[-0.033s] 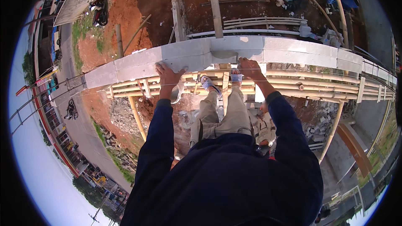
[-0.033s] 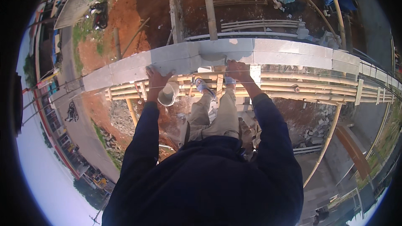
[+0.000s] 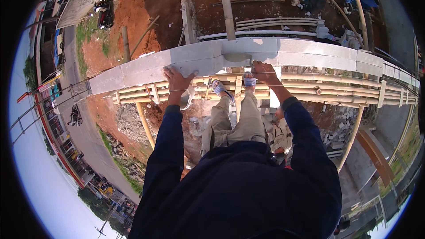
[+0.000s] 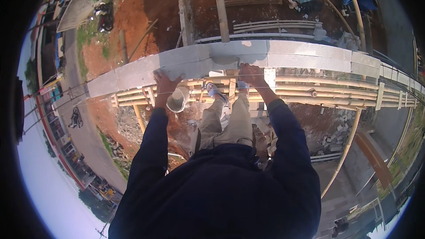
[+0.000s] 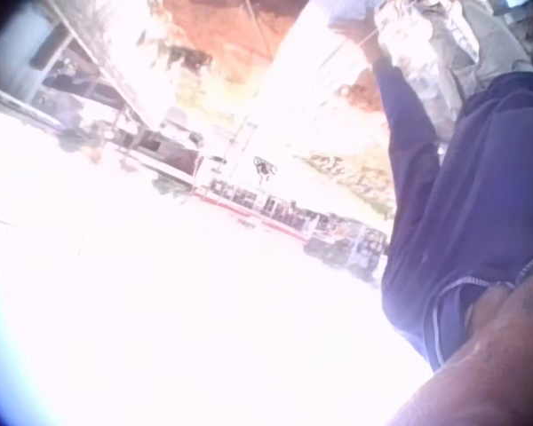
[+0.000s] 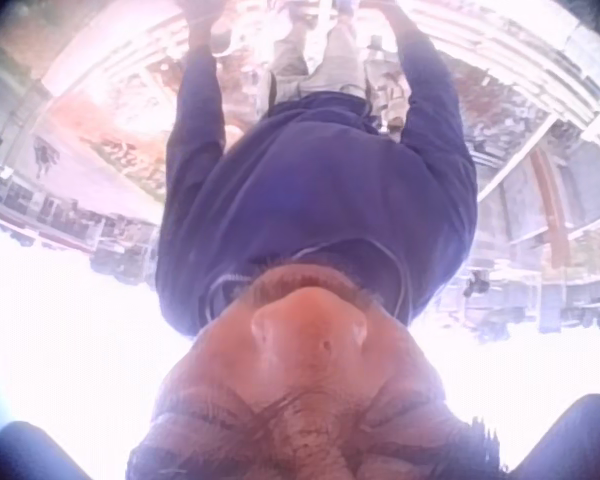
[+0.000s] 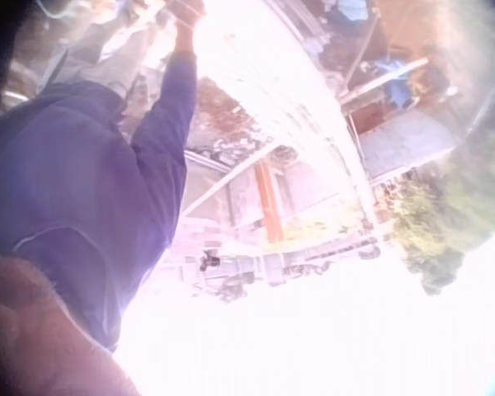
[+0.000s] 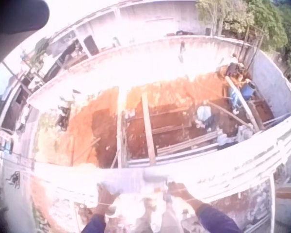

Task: The person lays concrete blocks on a bamboo scaffold, applies mortar with a trowel, and taps blocks into place. The worker repeatedly scoops mortar, spreads it on the wall, places blocks, and adjusts them.

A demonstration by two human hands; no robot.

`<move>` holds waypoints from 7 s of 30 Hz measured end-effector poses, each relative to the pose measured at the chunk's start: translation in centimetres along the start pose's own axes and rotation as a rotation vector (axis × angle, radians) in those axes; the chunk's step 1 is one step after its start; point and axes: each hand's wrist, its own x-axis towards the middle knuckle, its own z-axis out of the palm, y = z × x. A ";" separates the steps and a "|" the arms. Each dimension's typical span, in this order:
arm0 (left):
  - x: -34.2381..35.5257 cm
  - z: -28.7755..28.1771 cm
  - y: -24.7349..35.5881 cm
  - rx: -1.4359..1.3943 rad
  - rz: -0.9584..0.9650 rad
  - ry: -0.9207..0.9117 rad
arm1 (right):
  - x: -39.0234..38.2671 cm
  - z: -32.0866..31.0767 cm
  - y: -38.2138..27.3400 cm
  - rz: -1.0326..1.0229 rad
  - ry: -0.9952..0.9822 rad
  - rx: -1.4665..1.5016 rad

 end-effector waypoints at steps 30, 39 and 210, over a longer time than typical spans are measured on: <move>1.6 1.1 -1.8 -0.006 0.009 0.024 | -8.8 -16.0 7.3 0.113 -0.008 -0.308; 1.0 2.2 -2.6 0.019 0.026 0.066 | -8.6 -17.1 7.0 0.080 -0.056 -0.387; -21.0 35.5 -11.9 -1.174 -0.980 -0.278 | 8.5 26.5 -36.8 -0.494 -0.773 -0.208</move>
